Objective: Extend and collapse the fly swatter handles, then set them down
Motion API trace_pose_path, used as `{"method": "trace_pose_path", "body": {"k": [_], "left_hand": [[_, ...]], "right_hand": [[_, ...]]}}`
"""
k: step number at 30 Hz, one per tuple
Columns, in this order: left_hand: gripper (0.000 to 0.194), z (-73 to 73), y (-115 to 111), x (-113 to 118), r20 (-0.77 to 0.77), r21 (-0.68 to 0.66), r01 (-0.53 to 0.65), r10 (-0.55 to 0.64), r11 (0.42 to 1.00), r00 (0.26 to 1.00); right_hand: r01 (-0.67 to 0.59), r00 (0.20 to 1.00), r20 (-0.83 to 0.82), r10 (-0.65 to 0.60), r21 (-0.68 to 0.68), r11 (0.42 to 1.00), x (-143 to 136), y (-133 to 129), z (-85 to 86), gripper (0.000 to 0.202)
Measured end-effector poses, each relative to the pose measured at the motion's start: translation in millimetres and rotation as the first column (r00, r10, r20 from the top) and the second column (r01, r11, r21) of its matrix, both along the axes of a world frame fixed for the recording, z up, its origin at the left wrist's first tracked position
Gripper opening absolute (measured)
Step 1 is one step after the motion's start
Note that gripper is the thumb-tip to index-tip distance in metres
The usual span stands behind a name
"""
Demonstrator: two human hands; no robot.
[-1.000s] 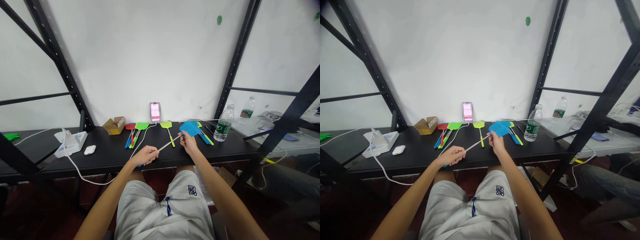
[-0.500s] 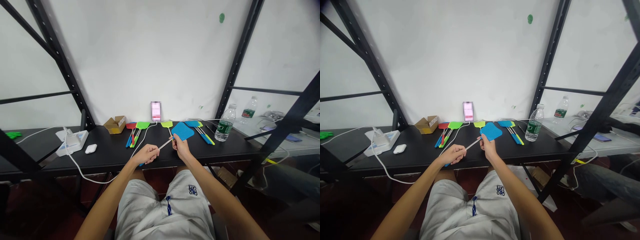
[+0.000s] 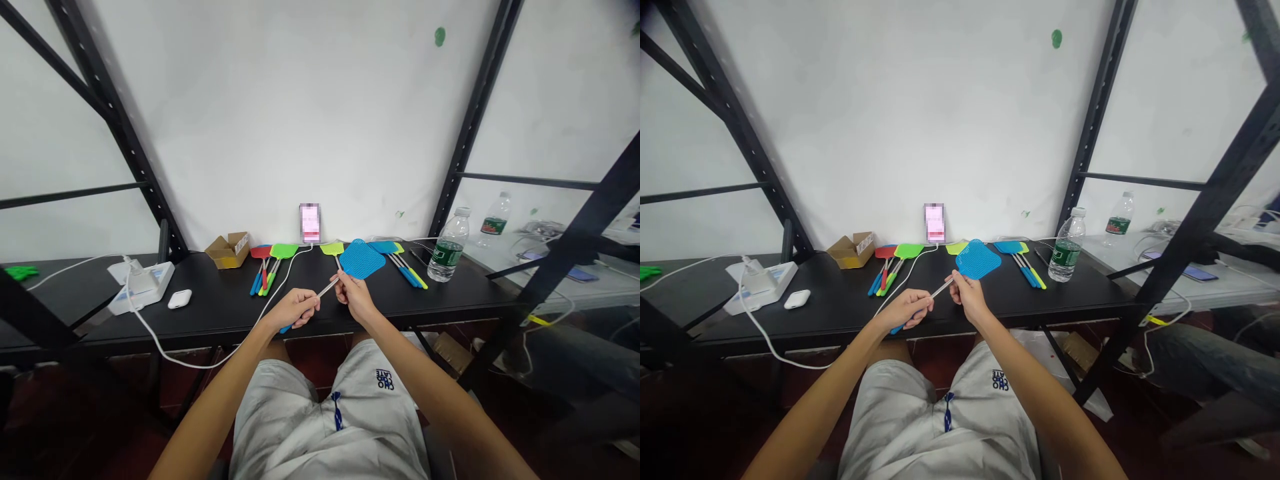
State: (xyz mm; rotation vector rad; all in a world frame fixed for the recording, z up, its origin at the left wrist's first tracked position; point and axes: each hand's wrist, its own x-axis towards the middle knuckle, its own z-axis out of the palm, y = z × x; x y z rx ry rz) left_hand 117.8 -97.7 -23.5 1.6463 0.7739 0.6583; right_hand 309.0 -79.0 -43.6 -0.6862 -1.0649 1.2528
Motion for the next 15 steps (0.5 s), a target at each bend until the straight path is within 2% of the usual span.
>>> {"method": "trace_pose_path", "body": {"k": [5, 15], "left_hand": [[0.030, 0.5, -2.2, 2.5, -0.024, 0.001, -0.019, 0.019, 1.000, 1.000], [0.025, 1.3, -2.7, 4.8, -0.050, -0.010, -0.007, 0.007, 1.000, 0.999]], "right_hand": [[-0.045, 0.999, 0.017, 0.045, -0.021, 0.999, 2.2, 1.5, -2.2, 0.041], [0.039, 0.999, -0.031, -0.041, -0.040, 0.998, 10.3, 8.1, -1.7, 0.040]]}}
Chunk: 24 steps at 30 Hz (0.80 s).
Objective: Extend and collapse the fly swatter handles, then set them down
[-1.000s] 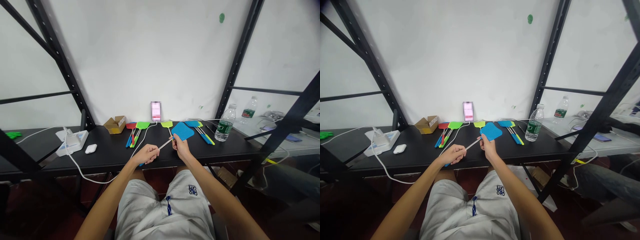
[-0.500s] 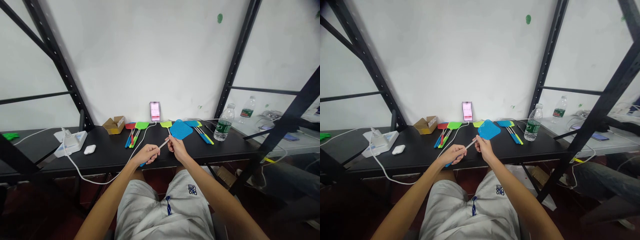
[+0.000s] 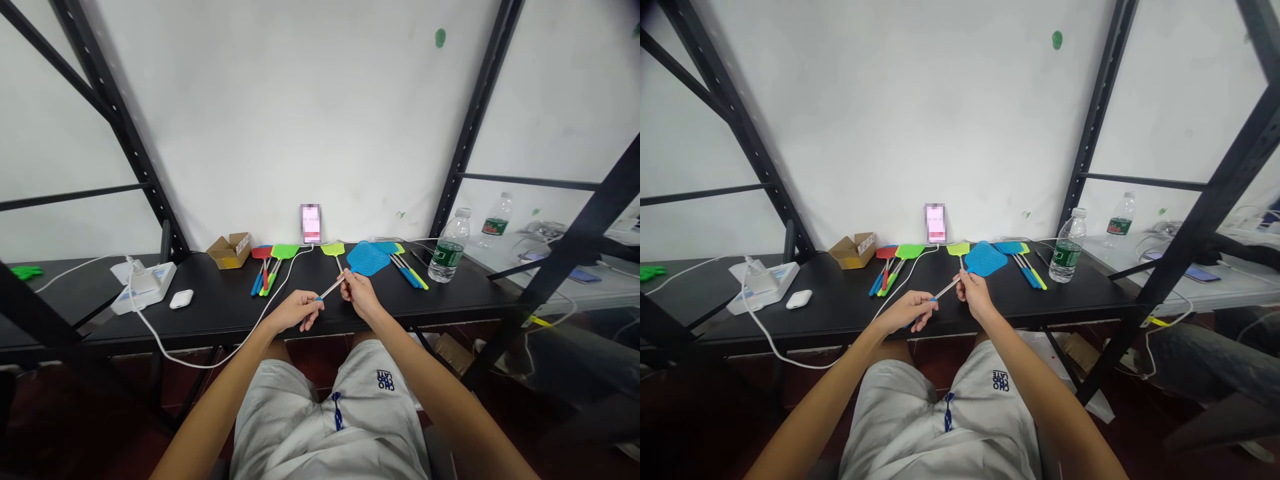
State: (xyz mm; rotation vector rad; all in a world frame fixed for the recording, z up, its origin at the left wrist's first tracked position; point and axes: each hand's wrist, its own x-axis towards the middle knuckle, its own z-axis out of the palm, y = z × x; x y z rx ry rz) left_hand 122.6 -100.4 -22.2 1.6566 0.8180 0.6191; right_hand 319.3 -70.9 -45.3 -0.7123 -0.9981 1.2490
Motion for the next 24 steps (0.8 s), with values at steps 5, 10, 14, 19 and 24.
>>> {"method": "trace_pose_path", "body": {"k": [5, 10, 14, 19, 24], "left_hand": [[0.024, -2.1, 1.9, -0.2, -0.005, 0.005, 0.007, -0.007, 1.000, 1.000], [0.025, -3.1, 2.9, -0.1, 0.005, 0.008, 0.023, -0.023, 1.000, 1.000], [0.026, -2.3, 2.0, 1.1, 0.021, 0.020, 0.018, -0.018, 1.000, 1.000], [0.031, -0.8, 0.8, 3.2, 0.035, 0.033, 0.041, -0.042, 0.999, 0.999], [0.034, 1.0, -1.3, 4.9, 0.051, 0.046, 0.025, -0.028, 0.999, 0.998]], "right_hand": [[-0.015, 0.999, 0.047, 0.015, 0.003, 1.000, -2.2, -0.8, -0.6, 0.042], [-0.028, 0.995, 0.092, 0.028, 0.000, 1.000, -3.8, -3.9, 1.5, 0.045], [-0.066, 0.990, 0.121, 0.069, -0.024, 0.998, -5.3, -4.9, 2.0, 0.042], [-0.128, 0.978, 0.163, 0.133, -0.042, 0.991, -7.7, -4.0, 0.1, 0.040], [-0.154, 0.978, 0.125, 0.165, -0.092, 0.984, -15.7, -10.5, -0.6, 0.039]]}}
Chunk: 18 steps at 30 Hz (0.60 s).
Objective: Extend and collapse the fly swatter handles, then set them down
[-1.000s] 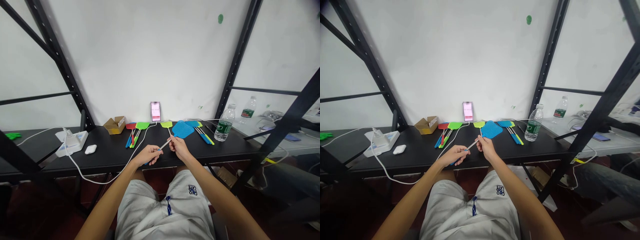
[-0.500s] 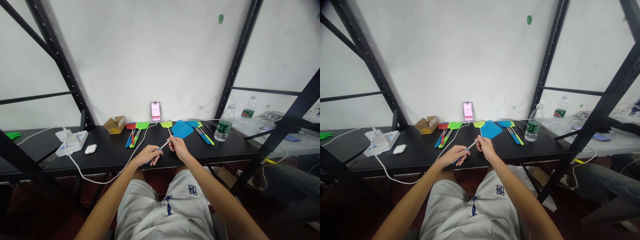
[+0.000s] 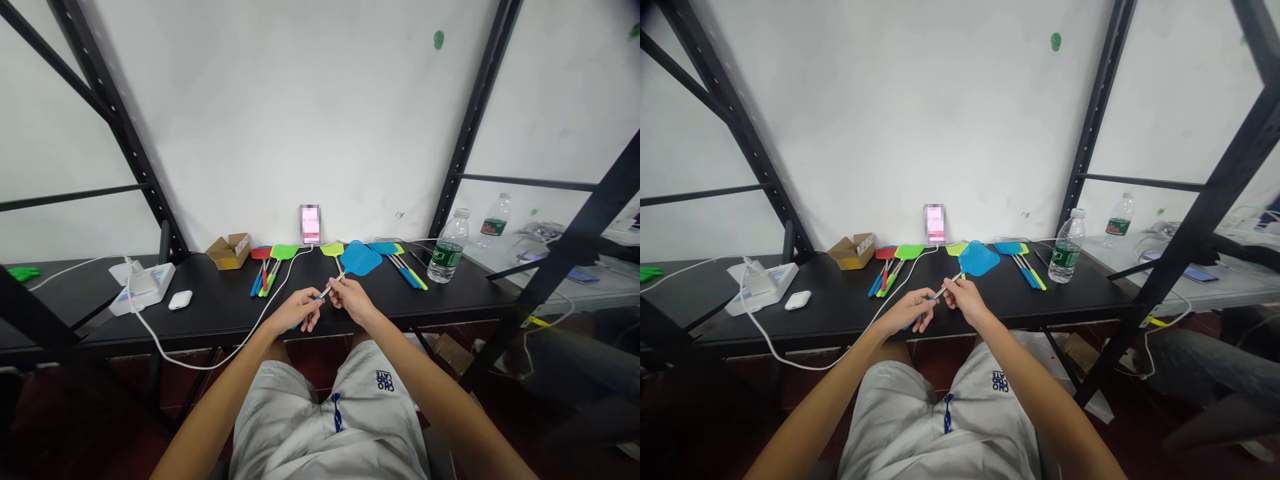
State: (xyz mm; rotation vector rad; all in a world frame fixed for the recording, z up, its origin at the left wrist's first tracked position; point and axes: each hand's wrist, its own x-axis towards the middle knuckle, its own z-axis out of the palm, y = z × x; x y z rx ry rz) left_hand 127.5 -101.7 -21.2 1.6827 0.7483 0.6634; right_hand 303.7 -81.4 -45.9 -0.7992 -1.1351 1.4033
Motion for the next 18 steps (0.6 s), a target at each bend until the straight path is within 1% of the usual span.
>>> {"method": "trace_pose_path", "body": {"k": [2, 4, 6, 8, 9, 10, 11, 14, 18], "left_hand": [[0.035, 1.6, -1.6, -0.1, 0.009, 0.007, -0.003, 0.003, 1.000, 1.000], [0.036, 3.1, -3.0, -0.9, 0.016, 0.005, 0.005, -0.005, 1.000, 1.000], [0.037, 3.8, -3.3, -1.8, 0.022, 0.000, 0.008, -0.008, 1.000, 1.000], [0.037, 3.3, -2.6, -2.5, 0.025, -0.004, -0.007, 0.007, 1.000, 1.000], [0.037, 2.8, -2.0, -2.6, 0.026, -0.005, -0.014, 0.015, 1.000, 1.000], [0.036, 2.2, -1.3, -2.6, 0.028, -0.007, -0.020, 0.020, 1.000, 0.999], [0.036, 1.8, -0.7, -2.5, 0.029, -0.009, -0.024, 0.024, 1.000, 0.999], [0.034, 1.5, 0.3, -2.4, 0.031, -0.021, -0.032, 0.033, 0.999, 0.999], [0.032, 2.1, 0.3, -2.7, 0.036, -0.024, -0.047, 0.048, 0.999, 0.998]], "right_hand": [[-0.002, 1.000, -0.009, 0.002, -0.010, 1.000, -3.0, -2.4, 1.1, 0.039], [0.038, 0.999, -0.010, -0.038, -0.013, 0.999, -0.7, 1.5, 4.5, 0.040], [0.118, 0.993, 0.011, -0.118, -0.027, 0.993, 9.8, 15.0, 11.1, 0.041], [0.210, 0.974, 0.102, -0.204, -0.049, 0.977, 27.6, 37.2, 20.1, 0.041], [0.250, 0.952, 0.200, -0.233, -0.066, 0.966, 37.8, 50.1, 24.7, 0.041], [0.285, 0.909, 0.334, -0.249, -0.064, 0.956, 48.0, 63.0, 28.8, 0.040], [0.298, 0.841, 0.489, -0.232, -0.060, 0.953, 57.5, 75.3, 32.3, 0.041], [0.287, 0.764, 0.622, -0.174, -0.086, 0.954, 76.9, 103.1, 37.8, 0.039], [0.274, 0.660, 0.743, -0.111, -0.100, 0.957, 81.1, 122.4, 38.7, 0.039]]}}
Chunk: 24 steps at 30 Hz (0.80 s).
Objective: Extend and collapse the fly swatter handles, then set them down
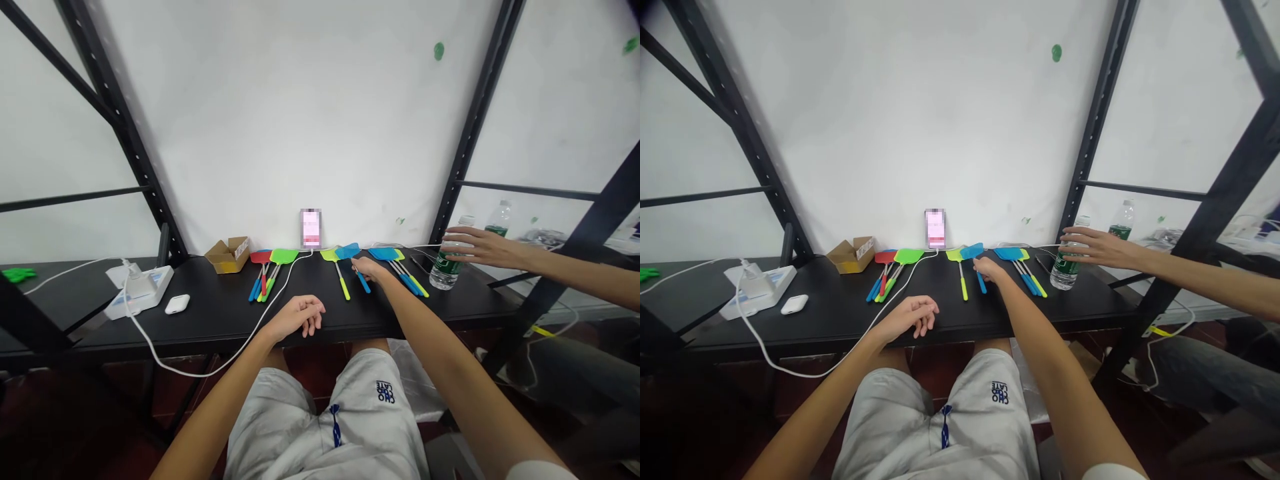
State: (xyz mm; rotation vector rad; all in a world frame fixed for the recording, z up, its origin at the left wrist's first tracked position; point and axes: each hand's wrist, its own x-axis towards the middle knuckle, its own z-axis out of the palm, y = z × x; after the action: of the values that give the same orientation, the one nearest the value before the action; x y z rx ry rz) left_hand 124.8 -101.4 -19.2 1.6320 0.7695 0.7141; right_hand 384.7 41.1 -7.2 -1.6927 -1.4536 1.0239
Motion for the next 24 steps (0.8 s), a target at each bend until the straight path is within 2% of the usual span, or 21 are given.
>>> {"method": "trace_pose_path", "body": {"k": [4, 7, 10, 14, 16, 18, 20, 21, 22, 24], "left_hand": [[0.030, -1.0, 0.3, -0.3, 0.009, 0.005, -0.003, 0.003, 1.000, 1.000], [0.028, -1.8, 0.6, -0.1, 0.008, 0.004, -0.006, 0.006, 1.000, 1.000], [0.027, -1.7, 0.6, 0.1, 0.005, 0.004, -0.013, 0.013, 1.000, 1.000], [0.026, -0.9, 1.6, 0.8, 0.008, -0.001, -0.010, 0.010, 1.000, 1.000], [0.026, -1.0, 2.9, 1.3, 0.015, -0.003, -0.007, 0.007, 1.000, 1.000], [0.026, -1.2, 4.1, 2.0, 0.020, -0.007, -0.007, 0.007, 1.000, 1.000], [0.026, -0.9, 4.4, 2.5, 0.019, -0.012, -0.011, 0.011, 1.000, 1.000], [0.025, -0.6, 4.2, 2.7, 0.015, -0.014, -0.013, 0.013, 1.000, 1.000], [0.025, -0.2, 3.8, 3.1, 0.012, -0.014, -0.016, 0.017, 1.000, 1.000], [0.023, 0.8, 2.6, 4.0, 0.005, -0.015, -0.020, 0.020, 1.000, 1.000]], "right_hand": [[-0.014, 0.982, 0.186, 0.026, -0.063, 0.998, -7.9, 15.5, 3.0, 0.037], [-0.008, 0.945, 0.326, 0.028, -0.063, 0.998, -14.4, 25.6, 6.0, 0.036], [0.008, 0.898, 0.440, -0.014, 0.016, 1.000, -15.0, 26.6, 7.7, 0.033], [0.061, 0.835, 0.528, -0.156, 0.192, 0.979, 4.4, 8.3, 7.0, 0.032], [0.088, 0.761, 0.591, -0.269, 0.316, 0.945, 22.7, -6.0, 3.8, 0.034], [0.094, 0.592, 0.681, -0.432, 0.473, 0.876, 43.3, -20.2, -2.9, 0.036], [0.134, 0.433, 0.735, -0.522, 0.520, 0.843, 62.5, -32.0, -13.1, 0.042], [0.159, 0.382, 0.755, -0.534, 0.515, 0.842, 70.5, -36.6, -19.1, 0.047], [0.185, 0.347, 0.767, -0.540, 0.508, 0.841, 77.0, -40.3, -25.2, 0.050], [0.222, 0.336, 0.769, -0.543, 0.496, 0.839, 85.3, -45.4, -36.2, 0.048]]}}
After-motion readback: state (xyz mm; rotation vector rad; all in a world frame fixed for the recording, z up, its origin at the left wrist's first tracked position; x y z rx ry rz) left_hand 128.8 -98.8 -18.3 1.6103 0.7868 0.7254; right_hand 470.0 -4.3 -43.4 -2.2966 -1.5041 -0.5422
